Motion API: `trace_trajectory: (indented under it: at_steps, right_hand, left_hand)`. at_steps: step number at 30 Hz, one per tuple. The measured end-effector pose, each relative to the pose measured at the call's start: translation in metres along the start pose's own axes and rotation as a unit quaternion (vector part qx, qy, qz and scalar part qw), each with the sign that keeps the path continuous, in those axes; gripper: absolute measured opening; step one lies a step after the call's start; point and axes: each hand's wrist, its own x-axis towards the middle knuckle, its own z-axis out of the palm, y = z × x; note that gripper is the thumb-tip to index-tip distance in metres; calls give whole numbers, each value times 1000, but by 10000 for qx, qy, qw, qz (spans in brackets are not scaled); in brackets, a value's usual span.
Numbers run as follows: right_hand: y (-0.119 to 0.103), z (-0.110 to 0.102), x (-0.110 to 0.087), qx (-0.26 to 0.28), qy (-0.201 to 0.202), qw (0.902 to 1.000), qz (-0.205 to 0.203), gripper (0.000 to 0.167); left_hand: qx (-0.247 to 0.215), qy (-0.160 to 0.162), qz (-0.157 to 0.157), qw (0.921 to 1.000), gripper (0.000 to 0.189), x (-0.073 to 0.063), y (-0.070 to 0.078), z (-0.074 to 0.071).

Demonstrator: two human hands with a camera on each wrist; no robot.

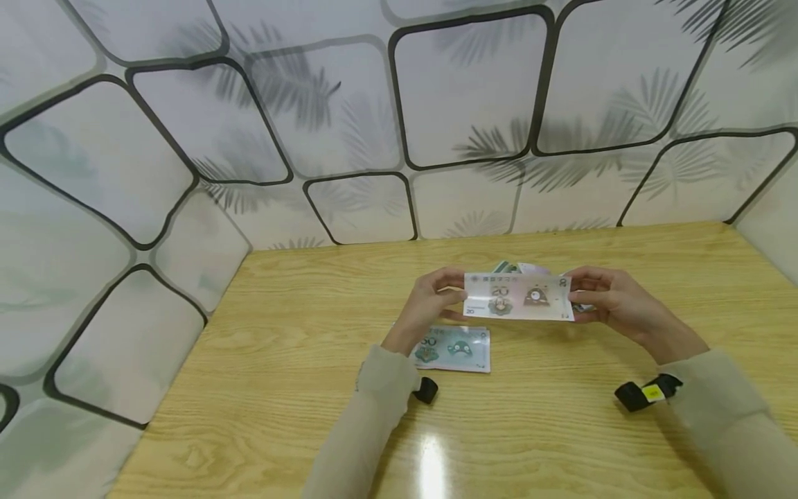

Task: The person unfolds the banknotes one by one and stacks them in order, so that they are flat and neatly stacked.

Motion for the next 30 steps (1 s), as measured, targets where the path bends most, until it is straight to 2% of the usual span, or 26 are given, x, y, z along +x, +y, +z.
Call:
trace_trajectory:
  at_steps: [16,25,30]
  right_hand:
    - [2,14,6,-9,-304,9995,-96,37]
    - [4,20,9,-140,-198,9997,9,36]
    - [7,24,11,-91,-403,9991,-120,36]
  left_hand:
    - [-1,-48,114,9999,34,-13,1,-14]
    - [85,-43,117,9999,33,-19,1,-21]
    - [51,8,155,9999,32,-22,2,-24]
